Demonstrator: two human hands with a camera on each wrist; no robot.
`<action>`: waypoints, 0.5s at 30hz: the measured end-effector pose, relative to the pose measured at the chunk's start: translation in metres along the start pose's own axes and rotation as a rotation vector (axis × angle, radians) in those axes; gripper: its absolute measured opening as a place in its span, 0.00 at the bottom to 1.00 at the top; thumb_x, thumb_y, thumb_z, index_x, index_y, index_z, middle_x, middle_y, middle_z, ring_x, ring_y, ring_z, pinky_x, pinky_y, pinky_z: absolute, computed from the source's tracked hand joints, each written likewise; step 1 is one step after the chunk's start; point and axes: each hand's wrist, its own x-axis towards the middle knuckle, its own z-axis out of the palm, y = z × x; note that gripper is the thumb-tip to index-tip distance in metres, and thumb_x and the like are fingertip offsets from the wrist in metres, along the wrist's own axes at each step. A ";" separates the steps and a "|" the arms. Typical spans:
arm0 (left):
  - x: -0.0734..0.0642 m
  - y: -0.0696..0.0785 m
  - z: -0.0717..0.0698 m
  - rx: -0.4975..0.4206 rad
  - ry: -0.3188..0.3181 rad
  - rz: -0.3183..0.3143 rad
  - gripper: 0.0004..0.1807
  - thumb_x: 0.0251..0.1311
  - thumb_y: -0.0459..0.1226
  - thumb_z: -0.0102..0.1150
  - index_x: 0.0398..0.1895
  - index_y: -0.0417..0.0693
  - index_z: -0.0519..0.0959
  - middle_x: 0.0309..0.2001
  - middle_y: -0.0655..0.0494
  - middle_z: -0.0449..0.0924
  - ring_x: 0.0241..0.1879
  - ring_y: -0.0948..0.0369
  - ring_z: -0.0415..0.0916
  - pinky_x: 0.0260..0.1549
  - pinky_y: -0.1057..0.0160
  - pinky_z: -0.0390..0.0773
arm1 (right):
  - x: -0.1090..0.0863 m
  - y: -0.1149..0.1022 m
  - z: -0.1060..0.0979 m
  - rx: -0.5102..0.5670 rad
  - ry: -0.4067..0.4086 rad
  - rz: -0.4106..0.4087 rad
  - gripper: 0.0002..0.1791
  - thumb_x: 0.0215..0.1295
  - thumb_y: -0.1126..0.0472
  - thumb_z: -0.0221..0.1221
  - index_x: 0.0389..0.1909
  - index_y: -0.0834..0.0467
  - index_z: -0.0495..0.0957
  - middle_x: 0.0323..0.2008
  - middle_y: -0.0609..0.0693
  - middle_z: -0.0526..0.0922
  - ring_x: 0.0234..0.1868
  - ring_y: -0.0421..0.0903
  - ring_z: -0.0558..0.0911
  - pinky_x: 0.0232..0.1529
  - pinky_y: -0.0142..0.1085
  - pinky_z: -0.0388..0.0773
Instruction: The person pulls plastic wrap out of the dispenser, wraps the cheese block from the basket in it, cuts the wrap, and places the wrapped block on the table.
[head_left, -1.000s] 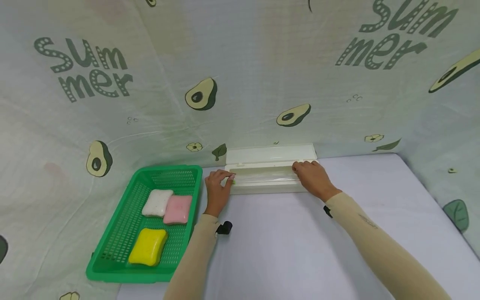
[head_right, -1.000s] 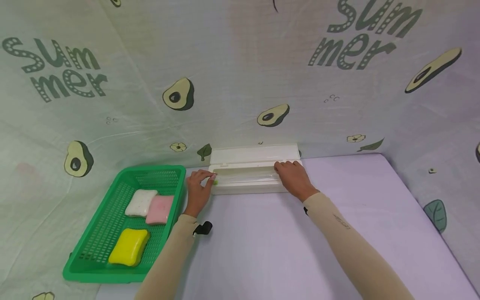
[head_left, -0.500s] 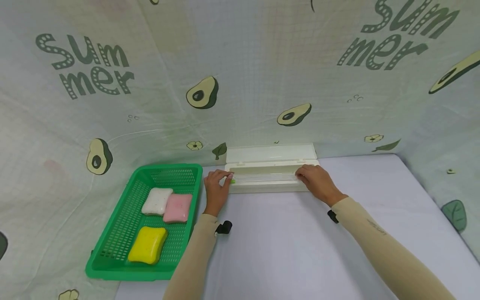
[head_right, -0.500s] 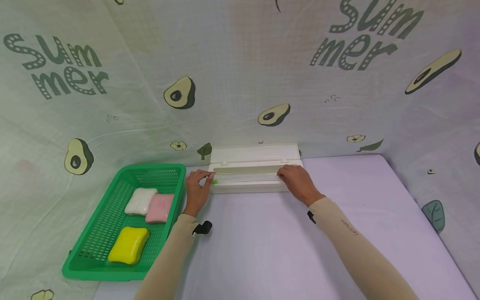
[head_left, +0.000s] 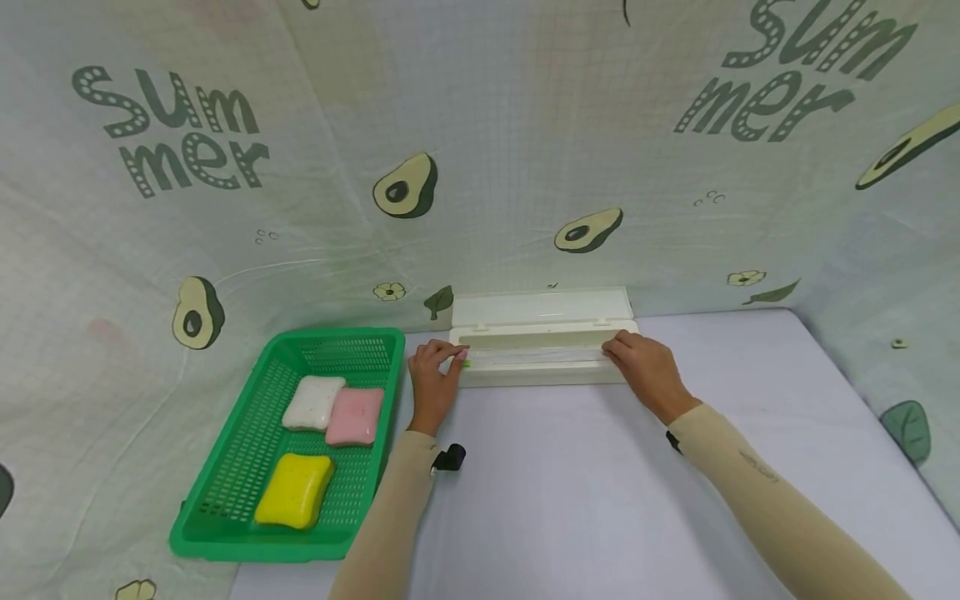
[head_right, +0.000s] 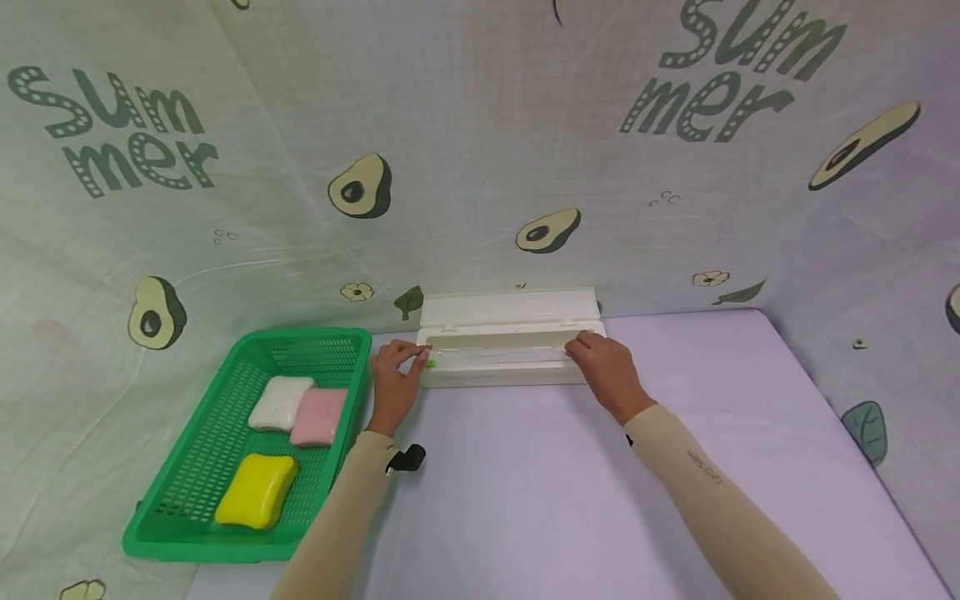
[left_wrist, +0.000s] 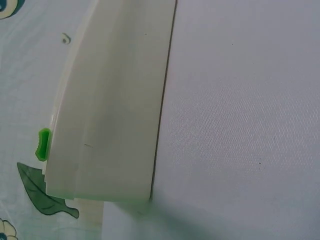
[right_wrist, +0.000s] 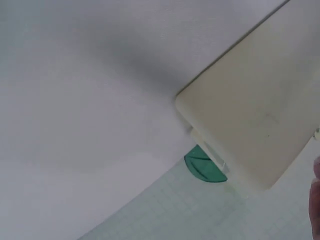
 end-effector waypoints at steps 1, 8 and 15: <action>0.000 0.000 0.000 0.000 -0.001 -0.002 0.07 0.66 0.33 0.71 0.42 0.39 0.91 0.38 0.46 0.84 0.42 0.45 0.74 0.52 0.40 0.63 | -0.001 0.000 -0.001 -0.008 -0.005 -0.020 0.11 0.56 0.74 0.74 0.39 0.65 0.85 0.36 0.54 0.84 0.32 0.51 0.87 0.31 0.44 0.85; -0.001 -0.001 0.000 0.000 0.016 0.009 0.06 0.66 0.32 0.71 0.42 0.39 0.92 0.36 0.47 0.85 0.40 0.46 0.74 0.52 0.40 0.63 | -0.002 0.000 -0.003 -0.057 0.011 -0.166 0.13 0.50 0.79 0.73 0.35 0.66 0.83 0.31 0.56 0.80 0.24 0.51 0.83 0.23 0.42 0.81; -0.002 -0.002 -0.001 -0.011 0.008 -0.015 0.06 0.65 0.31 0.71 0.42 0.39 0.91 0.37 0.46 0.85 0.40 0.46 0.74 0.54 0.39 0.63 | -0.003 0.002 -0.006 -0.076 -0.010 -0.152 0.15 0.47 0.79 0.71 0.38 0.67 0.87 0.32 0.57 0.88 0.27 0.53 0.88 0.25 0.44 0.84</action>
